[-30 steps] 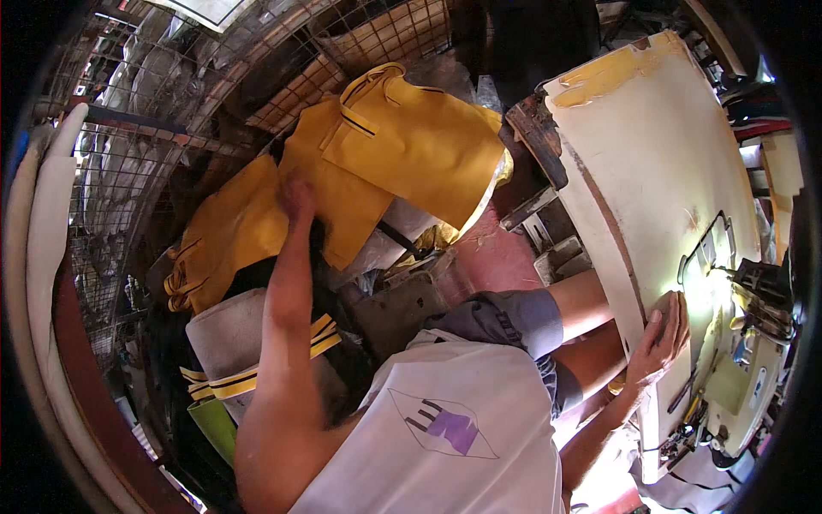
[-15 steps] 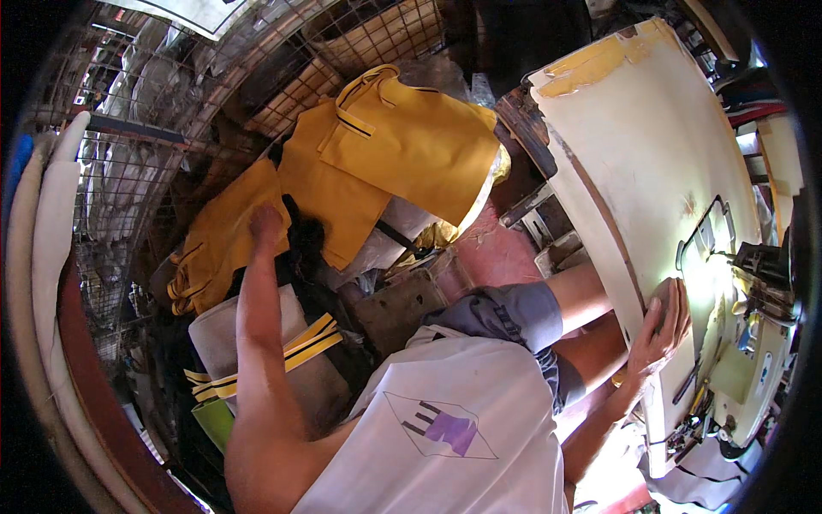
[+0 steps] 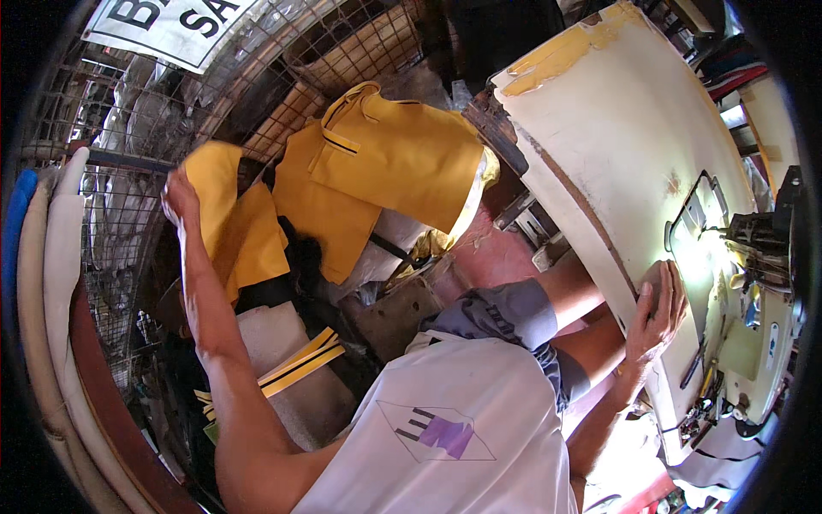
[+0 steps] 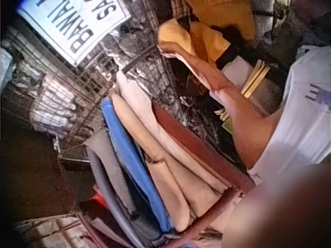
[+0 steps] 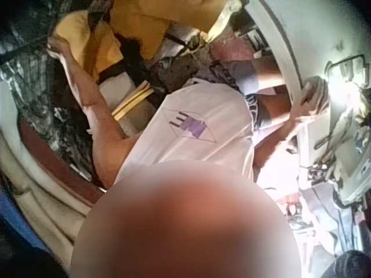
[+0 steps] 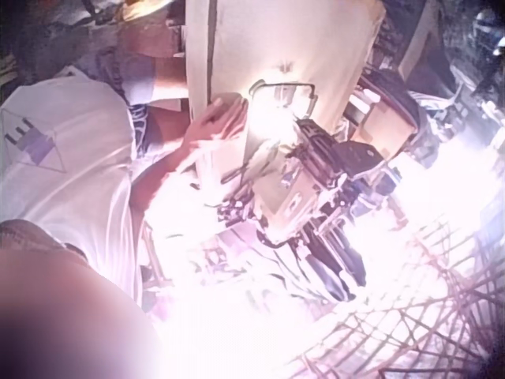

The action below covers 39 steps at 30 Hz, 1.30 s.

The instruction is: Sewing the handles and reinforcement edges of a yellow tote bag using an industrial sewing machine.

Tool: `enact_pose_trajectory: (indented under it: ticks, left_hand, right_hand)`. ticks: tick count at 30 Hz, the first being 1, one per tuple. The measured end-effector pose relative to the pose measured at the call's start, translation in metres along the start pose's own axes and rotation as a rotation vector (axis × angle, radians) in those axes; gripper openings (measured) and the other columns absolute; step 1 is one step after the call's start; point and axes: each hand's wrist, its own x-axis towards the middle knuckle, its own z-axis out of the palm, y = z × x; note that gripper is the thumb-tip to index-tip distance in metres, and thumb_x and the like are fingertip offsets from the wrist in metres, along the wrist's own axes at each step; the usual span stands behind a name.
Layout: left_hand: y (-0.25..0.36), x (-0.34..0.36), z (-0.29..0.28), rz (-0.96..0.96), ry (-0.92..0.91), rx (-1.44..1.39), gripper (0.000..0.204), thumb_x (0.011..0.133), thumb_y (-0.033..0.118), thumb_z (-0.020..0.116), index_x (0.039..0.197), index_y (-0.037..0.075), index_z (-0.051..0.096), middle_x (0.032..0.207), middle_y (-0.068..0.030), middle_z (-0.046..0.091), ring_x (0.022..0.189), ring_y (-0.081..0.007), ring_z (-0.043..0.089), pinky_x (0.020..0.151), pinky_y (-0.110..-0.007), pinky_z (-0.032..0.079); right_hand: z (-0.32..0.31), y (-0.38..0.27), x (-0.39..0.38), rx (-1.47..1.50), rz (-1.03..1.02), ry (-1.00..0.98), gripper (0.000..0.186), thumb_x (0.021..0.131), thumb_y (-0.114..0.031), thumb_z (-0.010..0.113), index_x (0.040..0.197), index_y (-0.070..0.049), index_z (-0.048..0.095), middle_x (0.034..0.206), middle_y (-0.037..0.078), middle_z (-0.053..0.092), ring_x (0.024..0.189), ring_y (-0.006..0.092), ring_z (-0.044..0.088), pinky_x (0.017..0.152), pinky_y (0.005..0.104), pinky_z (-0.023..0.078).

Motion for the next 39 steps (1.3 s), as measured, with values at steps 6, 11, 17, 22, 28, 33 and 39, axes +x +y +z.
enact_pose_trajectory:
  ticks: [6, 11, 17, 22, 28, 33, 39]
  left_hand:
    - [0.283, -0.073, -0.134, 0.59, -0.175, -0.326, 0.029, 0.1, 0.032, 0.046, 0.09, 0.01, 0.062, 0.078, -0.0181, 0.065, 0.075, -0.0375, 0.065, 0.064, -0.049, 0.049]
    - [0.384, -0.226, -0.046, 0.891, -0.489, -0.507, 0.019, 0.094, 0.023, 0.053, 0.092, 0.008, 0.063, 0.08, -0.0185, 0.065, 0.073, -0.0364, 0.065, 0.061, -0.049, 0.051]
    - [0.33, -0.363, 0.109, 1.052, -0.619, -0.436, 0.041, 0.091, 0.041, 0.059, 0.116, 0.008, 0.063, 0.123, -0.0209, 0.057, 0.127, -0.0416, 0.045, 0.107, -0.057, 0.033]
    - [0.27, -0.35, 0.127, 0.723, -0.574, -0.56, 0.045, 0.088, 0.029, 0.062, 0.125, 0.005, 0.057, 0.133, -0.0182, 0.051, 0.132, -0.0435, 0.039, 0.111, -0.061, 0.025]
    - [0.185, -0.252, 0.129, 0.212, -0.326, -0.315, 0.04, 0.085, 0.021, 0.063, 0.118, 0.0, 0.06, 0.127, -0.0256, 0.055, 0.123, -0.0424, 0.048, 0.109, -0.051, 0.034]
    - [0.135, -0.201, 0.196, 0.409, -0.622, 0.002, 0.039, 0.087, 0.022, 0.065, 0.11, -0.009, 0.063, 0.127, -0.0297, 0.056, 0.114, -0.043, 0.056, 0.097, -0.048, 0.047]
    - [0.232, -0.184, 0.127, -0.516, -0.715, -0.498, 0.063, 0.085, 0.021, 0.068, 0.137, -0.008, 0.045, 0.131, -0.0265, 0.055, 0.122, -0.04, 0.053, 0.099, -0.048, 0.047]
  right_hand:
    - [0.0, 0.003, -0.002, -0.011, 0.006, 0.01, 0.037, 0.097, -0.018, 0.054, 0.131, -0.002, 0.058, 0.134, 0.016, 0.057, 0.124, 0.0343, 0.052, 0.106, 0.0453, 0.037]
    - [-0.001, -0.001, -0.001, -0.009, -0.005, 0.003, 0.038, 0.096, -0.015, 0.053, 0.131, -0.001, 0.058, 0.134, 0.016, 0.057, 0.123, 0.0349, 0.052, 0.106, 0.0447, 0.037]
    - [0.0, -0.004, 0.001, 0.024, 0.033, -0.008, 0.039, 0.092, -0.014, 0.059, 0.13, -0.002, 0.059, 0.134, 0.016, 0.057, 0.124, 0.0344, 0.052, 0.106, 0.0458, 0.036]
    - [-0.003, -0.003, 0.001, -0.005, 0.017, -0.007, 0.039, 0.093, -0.014, 0.058, 0.129, -0.001, 0.059, 0.133, 0.016, 0.057, 0.124, 0.0343, 0.052, 0.106, 0.0464, 0.036]
    - [0.001, -0.001, 0.001, -0.007, 0.027, 0.009, 0.038, 0.095, -0.016, 0.055, 0.129, -0.001, 0.059, 0.132, 0.017, 0.058, 0.122, 0.0351, 0.053, 0.106, 0.0468, 0.037]
    - [0.001, -0.003, 0.006, 0.023, -0.007, 0.014, 0.036, 0.096, -0.012, 0.054, 0.129, 0.0, 0.059, 0.131, 0.018, 0.059, 0.121, 0.035, 0.054, 0.105, 0.0452, 0.039]
    - [0.001, -0.002, 0.001, -0.014, 0.023, 0.007, 0.037, 0.094, -0.013, 0.055, 0.128, 0.0, 0.06, 0.132, 0.017, 0.058, 0.122, 0.0349, 0.053, 0.105, 0.0459, 0.037]
